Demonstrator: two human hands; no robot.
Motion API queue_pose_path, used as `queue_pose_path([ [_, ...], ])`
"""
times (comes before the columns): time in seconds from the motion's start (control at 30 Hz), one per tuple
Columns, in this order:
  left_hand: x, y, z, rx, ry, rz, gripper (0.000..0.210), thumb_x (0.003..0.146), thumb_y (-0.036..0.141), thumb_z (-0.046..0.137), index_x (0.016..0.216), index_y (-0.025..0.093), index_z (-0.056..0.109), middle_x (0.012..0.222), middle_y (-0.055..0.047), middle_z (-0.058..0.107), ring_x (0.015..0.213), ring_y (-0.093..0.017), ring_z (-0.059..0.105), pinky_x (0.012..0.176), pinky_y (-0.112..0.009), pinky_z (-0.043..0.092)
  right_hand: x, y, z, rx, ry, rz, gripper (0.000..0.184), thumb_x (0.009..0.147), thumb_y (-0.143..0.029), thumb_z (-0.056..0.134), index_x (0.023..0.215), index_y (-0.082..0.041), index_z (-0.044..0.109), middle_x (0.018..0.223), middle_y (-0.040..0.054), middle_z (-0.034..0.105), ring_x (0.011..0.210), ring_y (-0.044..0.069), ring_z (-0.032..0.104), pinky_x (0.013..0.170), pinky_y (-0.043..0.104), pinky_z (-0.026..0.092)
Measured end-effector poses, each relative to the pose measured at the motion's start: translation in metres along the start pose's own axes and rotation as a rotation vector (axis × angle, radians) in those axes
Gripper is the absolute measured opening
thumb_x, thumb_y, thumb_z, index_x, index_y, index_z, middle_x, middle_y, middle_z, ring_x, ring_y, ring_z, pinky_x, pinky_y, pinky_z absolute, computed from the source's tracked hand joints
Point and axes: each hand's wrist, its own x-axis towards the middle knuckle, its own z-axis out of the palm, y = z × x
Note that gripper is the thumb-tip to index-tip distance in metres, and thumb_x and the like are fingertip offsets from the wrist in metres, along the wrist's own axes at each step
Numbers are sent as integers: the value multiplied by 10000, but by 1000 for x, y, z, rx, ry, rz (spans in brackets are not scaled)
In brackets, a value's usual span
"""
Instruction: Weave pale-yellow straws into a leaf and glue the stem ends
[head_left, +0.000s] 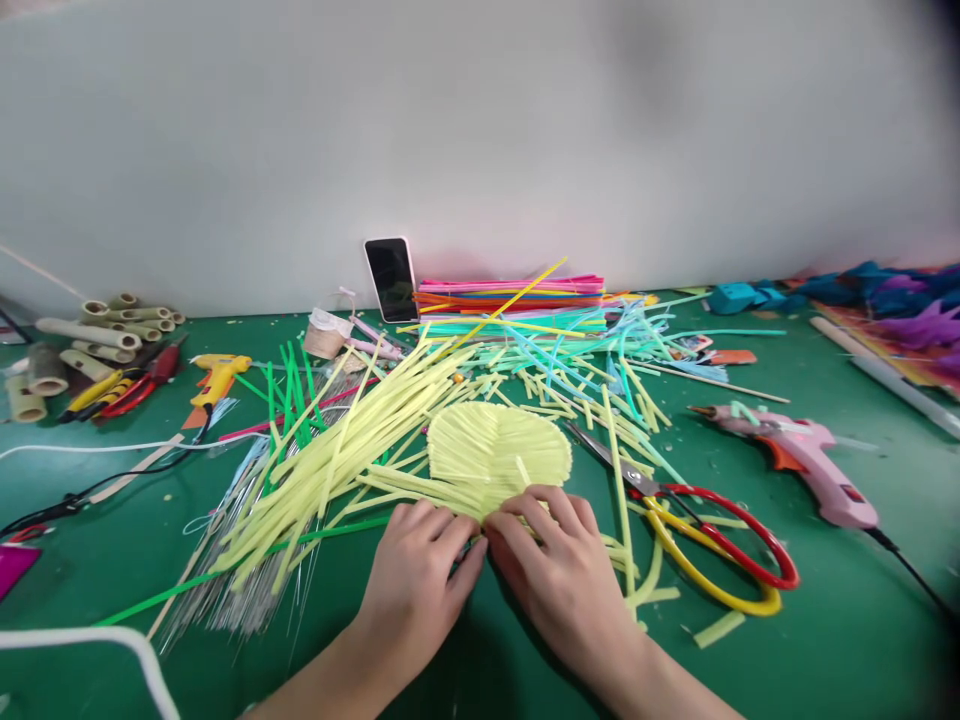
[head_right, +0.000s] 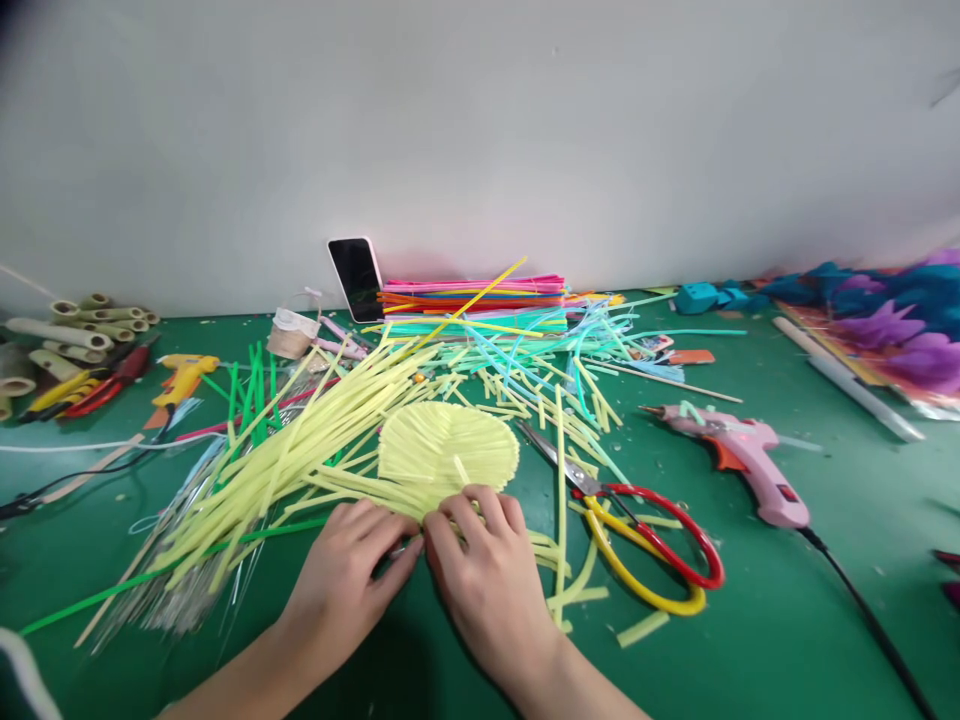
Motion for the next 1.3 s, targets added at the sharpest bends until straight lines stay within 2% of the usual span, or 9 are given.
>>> queue_pose_path([
  [0.33, 3, 0, 0, 7, 27, 13, 169, 957, 266, 536, 830, 220, 637, 735, -14, 640, 734, -212, 555, 679, -357, 368, 5, 9, -4, -43, -26, -23, 147, 959, -163, 527, 946, -189, 671, 894, 62, 658, 911, 227, 514, 770, 362, 340],
  [0.5, 2, -1, 1, -13, 44, 13, 148, 954, 261, 550, 853, 221, 651, 749, -12, 651, 735, -213, 567, 685, -360, 387, 6, 11, -6, -14, -77, -64, 158, 964, -166, 516, 939, -192, 670, 897, 60, 651, 886, 221, 515, 759, 358, 343],
  [0.6, 0, -2, 0, -13, 72, 33, 143, 957, 255, 552, 877, 213, 662, 748, -15, 657, 737, -211, 578, 688, -358, 408, 5, 10, -7, -16, -63, -72, 139, 954, -172, 536, 938, -200, 672, 895, 55, 656, 881, 223, 520, 758, 359, 344],
  [0.7, -1, -3, -3, 62, 179, 111, 122, 945, 194, 562, 929, 188, 683, 856, -50, 701, 815, -220, 606, 752, -370, 440, 2, 9, -8, -5, -31, -79, 152, 960, -160, 526, 971, -195, 674, 936, 58, 675, 904, 226, 535, 768, 359, 354],
  [0.8, 1, -4, -7, 183, 262, 204, 222, 919, 167, 599, 1126, 181, 678, 1147, -74, 724, 1048, -272, 616, 905, -426, 431, 0, 10, -9, -16, 16, -66, 163, 960, -143, 528, 1022, -179, 675, 1045, 68, 701, 970, 239, 546, 812, 366, 376],
  [0.87, 2, -4, -8, 232, 229, 241, 319, 933, 202, 591, 1249, 183, 632, 1291, -58, 681, 1198, -299, 572, 1005, -464, 389, 0, 11, -9, -38, 31, -61, 162, 958, -142, 535, 1012, -182, 683, 1064, 59, 714, 992, 244, 549, 833, 369, 383],
  [0.93, 2, -7, -5, 255, 170, 254, 348, 965, 261, 552, 1299, 181, 604, 1342, -40, 652, 1276, -305, 536, 1071, -485, 345, 1, 11, -8, -54, 29, -63, 161, 958, -148, 538, 984, -190, 691, 1045, 47, 725, 990, 243, 552, 833, 371, 387],
  [1.13, 0, -13, 6, 293, 97, 222, 425, 1005, 382, 461, 1357, 164, 557, 1420, -49, 577, 1338, -293, 501, 1146, -506, 289, 0, 11, -6, -90, 24, -77, 151, 929, -137, 571, 968, -194, 705, 1076, 46, 727, 997, 246, 554, 824, 378, 393],
  [1.3, -2, -10, 6, 294, 63, 205, 488, 989, 439, 469, 1385, 161, 532, 1444, -64, 547, 1356, -282, 485, 1184, -503, 250, 0, 16, -6, -91, 12, -86, 143, 925, -144, 587, 1000, -184, 702, 1057, 43, 728, 982, 239, 556, 824, 370, 404],
])
